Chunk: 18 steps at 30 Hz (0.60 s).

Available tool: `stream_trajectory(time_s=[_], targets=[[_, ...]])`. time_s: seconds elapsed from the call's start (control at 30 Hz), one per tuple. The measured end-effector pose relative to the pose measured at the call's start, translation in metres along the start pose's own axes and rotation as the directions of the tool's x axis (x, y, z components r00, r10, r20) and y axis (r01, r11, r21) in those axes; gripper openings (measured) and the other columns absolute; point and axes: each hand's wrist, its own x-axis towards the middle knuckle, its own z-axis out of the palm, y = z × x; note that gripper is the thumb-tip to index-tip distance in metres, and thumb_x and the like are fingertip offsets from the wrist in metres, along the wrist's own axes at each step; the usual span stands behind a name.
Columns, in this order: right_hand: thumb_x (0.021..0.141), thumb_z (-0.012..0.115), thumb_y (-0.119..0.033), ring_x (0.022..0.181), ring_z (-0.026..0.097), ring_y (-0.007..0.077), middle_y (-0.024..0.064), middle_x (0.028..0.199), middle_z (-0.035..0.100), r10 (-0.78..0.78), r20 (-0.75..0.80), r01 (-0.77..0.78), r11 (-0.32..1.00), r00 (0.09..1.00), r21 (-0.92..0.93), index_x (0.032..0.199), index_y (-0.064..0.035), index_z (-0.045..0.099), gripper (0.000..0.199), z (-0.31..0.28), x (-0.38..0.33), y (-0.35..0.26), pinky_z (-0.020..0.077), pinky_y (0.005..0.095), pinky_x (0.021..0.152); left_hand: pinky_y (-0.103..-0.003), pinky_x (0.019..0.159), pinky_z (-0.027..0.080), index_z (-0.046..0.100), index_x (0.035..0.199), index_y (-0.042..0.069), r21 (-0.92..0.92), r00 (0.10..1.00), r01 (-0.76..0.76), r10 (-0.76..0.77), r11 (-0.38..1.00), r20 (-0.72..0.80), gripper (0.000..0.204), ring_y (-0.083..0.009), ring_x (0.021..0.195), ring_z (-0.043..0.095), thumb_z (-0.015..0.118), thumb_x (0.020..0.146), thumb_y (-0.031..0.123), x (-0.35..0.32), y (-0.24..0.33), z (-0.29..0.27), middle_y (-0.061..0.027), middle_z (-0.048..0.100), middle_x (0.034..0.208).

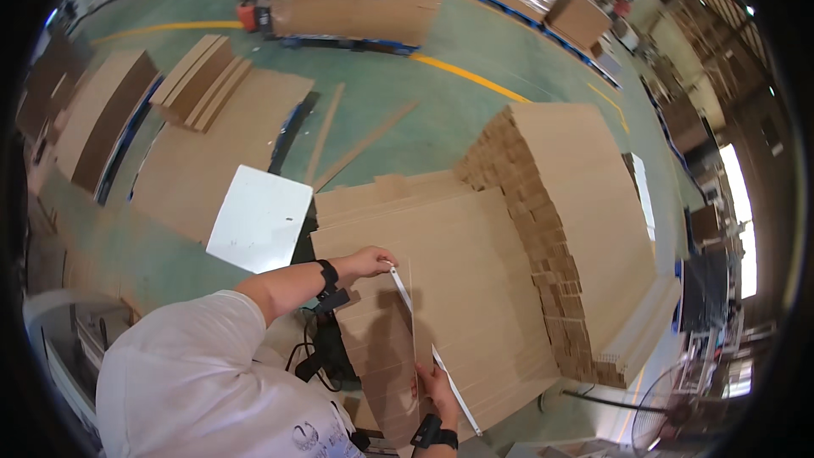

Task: Operating an industrial boring machine to drill or process wooden boards in a furniture manufacturing plant.

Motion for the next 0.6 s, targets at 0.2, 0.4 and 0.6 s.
stream_trajectory(time_s=[0.2, 0.4, 0.6], targets=[[0.087, 0.051, -0.023, 0.045, 0.050, 0.0138, 0.0059, 0.059, 0.054, 0.056, 0.065, -0.060, 0.995, 0.996, 0.074, 0.086, -0.0013, 0.052, 0.021, 0.013, -0.005, 0.000, 0.0413, 0.0254, 0.045, -0.024, 0.052, 0.041, 0.062, 0.088, 0.005, 0.042, 0.998, 0.054, -0.053, 0.998, -0.028, 0.015, -0.0099, 0.060, 0.051, 0.059, 0.075, 0.009, -0.014, 0.006, 0.001, -0.0017, 0.057, 0.068], [0.084, 0.056, -0.024, 0.045, 0.051, 0.0149, 0.0065, 0.057, 0.055, -0.076, -0.009, 0.075, 0.996, 0.997, -0.045, 0.085, -0.0008, 0.054, 0.023, 0.009, 0.016, 0.019, 0.0416, 0.0258, 0.044, -0.026, 0.048, 0.041, 0.062, 0.089, 0.004, 0.089, 0.997, 0.017, -0.010, 0.996, -0.076, 0.015, -0.0108, 0.056, 0.051, 0.057, 0.076, 0.009, -0.013, 0.004, 0.004, -0.0029, 0.057, 0.065], [0.079, 0.061, -0.030, 0.049, 0.057, 0.0206, 0.0113, 0.057, 0.057, -0.332, -0.252, 0.167, 0.844, 0.909, -0.510, 0.082, -0.0011, 0.055, 0.030, 0.002, 0.032, 0.032, 0.0448, 0.0323, 0.045, -0.025, 0.047, 0.040, 0.061, 0.088, 0.003, 0.023, 0.994, 0.077, -0.076, 0.997, -0.073, 0.013, -0.0103, 0.055, 0.050, 0.055, 0.078, 0.007, -0.013, 0.013, 0.001, -0.0029, 0.056, 0.064]])
